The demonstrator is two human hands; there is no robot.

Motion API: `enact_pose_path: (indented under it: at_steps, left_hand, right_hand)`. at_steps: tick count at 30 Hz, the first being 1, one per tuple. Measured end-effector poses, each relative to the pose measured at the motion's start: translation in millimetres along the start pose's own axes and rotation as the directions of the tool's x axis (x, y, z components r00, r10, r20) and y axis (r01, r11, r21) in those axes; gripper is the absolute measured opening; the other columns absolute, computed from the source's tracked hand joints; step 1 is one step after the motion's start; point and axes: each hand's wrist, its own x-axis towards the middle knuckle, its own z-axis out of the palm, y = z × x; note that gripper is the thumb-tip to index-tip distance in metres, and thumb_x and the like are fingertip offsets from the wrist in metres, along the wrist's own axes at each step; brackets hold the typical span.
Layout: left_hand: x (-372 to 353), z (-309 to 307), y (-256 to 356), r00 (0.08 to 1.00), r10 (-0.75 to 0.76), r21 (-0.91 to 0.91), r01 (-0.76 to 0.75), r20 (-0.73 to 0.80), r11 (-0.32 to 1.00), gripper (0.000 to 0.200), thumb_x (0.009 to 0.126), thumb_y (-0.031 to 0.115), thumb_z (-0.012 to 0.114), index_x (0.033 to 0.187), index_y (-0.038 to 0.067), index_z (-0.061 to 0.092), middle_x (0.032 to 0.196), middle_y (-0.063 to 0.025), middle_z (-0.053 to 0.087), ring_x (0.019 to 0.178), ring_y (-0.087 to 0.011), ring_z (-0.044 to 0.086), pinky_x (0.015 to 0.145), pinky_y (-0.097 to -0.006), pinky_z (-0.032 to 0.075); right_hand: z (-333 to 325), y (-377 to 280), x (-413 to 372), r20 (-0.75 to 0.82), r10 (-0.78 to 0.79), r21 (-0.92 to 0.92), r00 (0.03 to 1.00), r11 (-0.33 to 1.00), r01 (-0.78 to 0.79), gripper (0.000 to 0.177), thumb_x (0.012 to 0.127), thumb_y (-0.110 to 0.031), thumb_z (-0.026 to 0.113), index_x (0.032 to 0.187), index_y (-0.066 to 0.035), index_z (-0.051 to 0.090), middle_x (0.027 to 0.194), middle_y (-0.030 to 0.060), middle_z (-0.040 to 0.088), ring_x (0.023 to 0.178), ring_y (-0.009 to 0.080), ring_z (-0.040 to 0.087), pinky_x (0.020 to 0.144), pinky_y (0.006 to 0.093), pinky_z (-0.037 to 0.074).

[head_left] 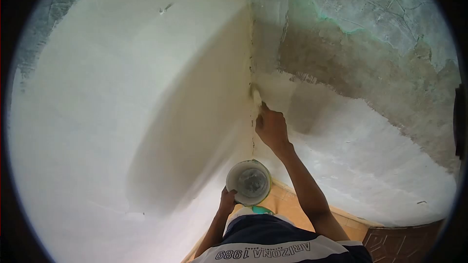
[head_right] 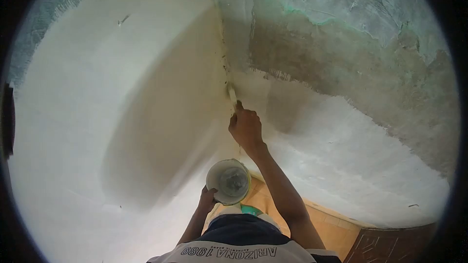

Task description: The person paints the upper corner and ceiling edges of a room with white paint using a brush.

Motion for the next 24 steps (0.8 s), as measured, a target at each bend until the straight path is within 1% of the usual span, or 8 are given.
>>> enact_pose_path:
  at_steps: [2, 4, 8, 13, 15, 17, 21, 24]
  left_hand:
    - [7, 2, 9, 1.000, -0.008, 0.013, 0.007, 0.027, 1.000, 0.052, 0.086, -0.003, 0.048, 0.138, -0.002, 0.045, 0.124, -0.0207, 0.059, 0.110, -0.0372, 0.064, 0.081, -0.0512, 0.063]
    - [13, 2, 11, 0.999, -0.033, 0.072, 0.031, 0.017, 0.997, 0.054, 0.086, -0.002, 0.048, 0.139, -0.001, 0.044, 0.125, -0.0206, 0.059, 0.109, -0.0378, 0.065, 0.081, -0.0515, 0.063]
    - [24, 1, 15, 0.996, -0.078, 0.094, 0.073, 0.051, 0.993, 0.056, 0.085, -0.001, 0.049, 0.141, 0.001, 0.044, 0.125, -0.0207, 0.058, 0.108, -0.0376, 0.065, 0.081, -0.0512, 0.063]
    - [40, -7, 8, 0.996, -0.052, 0.159, 0.041, 0.066, 0.986, 0.058, 0.084, -0.001, 0.049, 0.142, 0.000, 0.043, 0.124, -0.0207, 0.059, 0.105, -0.0369, 0.067, 0.076, -0.0496, 0.064]
    - [39, -4, 14, 0.994, -0.084, 0.170, 0.072, 0.065, 0.983, 0.058, 0.084, -0.001, 0.049, 0.142, 0.000, 0.043, 0.123, -0.0207, 0.059, 0.104, -0.0366, 0.067, 0.076, -0.0489, 0.065]
    - [37, -5, 17, 0.992, -0.115, 0.185, 0.102, 0.060, 0.977, 0.058, 0.084, -0.001, 0.049, 0.142, 0.000, 0.043, 0.123, -0.0208, 0.060, 0.103, -0.0364, 0.068, 0.075, -0.0483, 0.065]
    - [45, -10, 18, 0.987, -0.107, 0.206, 0.081, 0.117, 0.975, 0.057, 0.084, -0.002, 0.051, 0.140, -0.002, 0.043, 0.124, -0.0213, 0.058, 0.107, -0.0361, 0.065, 0.081, -0.0496, 0.062]
    - [50, -12, 15, 0.986, -0.097, 0.218, 0.066, 0.133, 0.974, 0.058, 0.083, -0.001, 0.051, 0.140, -0.002, 0.043, 0.124, -0.0213, 0.058, 0.107, -0.0360, 0.066, 0.081, -0.0496, 0.062]
  right_hand:
    - [-8, -1, 7, 0.111, 0.013, -0.029, 0.994, 1.000, -0.010, 0.035, 0.085, -0.004, 0.057, 0.119, 0.006, 0.058, 0.076, 0.0231, 0.066, 0.067, 0.0389, 0.067, 0.064, 0.0474, 0.056]
    - [-35, -22, 24, -0.036, 0.002, 0.073, 0.999, 0.997, 0.001, 0.036, 0.085, -0.003, 0.059, 0.120, 0.007, 0.060, 0.072, 0.0271, 0.063, 0.068, 0.0416, 0.066, 0.063, 0.0449, 0.054]
    - [-63, -60, 48, -0.073, 0.065, 0.172, 0.995, 0.984, -0.052, 0.040, 0.084, -0.002, 0.059, 0.123, 0.007, 0.060, 0.073, 0.0281, 0.063, 0.067, 0.0400, 0.067, 0.060, 0.0418, 0.054]
    - [-18, -42, 25, -0.462, -0.071, 0.112, 0.884, 0.984, 0.138, 0.049, 0.089, -0.002, 0.060, 0.136, 0.006, 0.050, 0.073, 0.0202, 0.063, 0.059, 0.0337, 0.064, 0.053, 0.0419, 0.052]
    - [-6, -30, 23, -0.461, -0.071, 0.117, 0.884, 0.983, 0.140, 0.047, 0.092, -0.004, 0.060, 0.137, 0.006, 0.049, 0.075, 0.0195, 0.063, 0.059, 0.0331, 0.064, 0.052, 0.0409, 0.052]
    - [9, -13, 23, -0.309, -0.027, 0.116, 0.951, 0.991, 0.066, 0.045, 0.092, -0.004, 0.060, 0.135, 0.007, 0.050, 0.074, 0.0200, 0.063, 0.059, 0.0336, 0.064, 0.053, 0.0416, 0.052]
    - [8, -9, 16, -0.284, -0.030, 0.068, 0.958, 0.996, 0.051, 0.042, 0.090, 0.000, 0.063, 0.129, 0.010, 0.053, 0.076, 0.0234, 0.065, 0.063, 0.0340, 0.068, 0.056, 0.0390, 0.053]
    - [-4, -13, 9, -0.130, 0.029, 0.019, 0.991, 0.999, -0.027, 0.041, 0.089, 0.000, 0.063, 0.128, 0.009, 0.054, 0.076, 0.0232, 0.065, 0.063, 0.0350, 0.067, 0.056, 0.0401, 0.053]
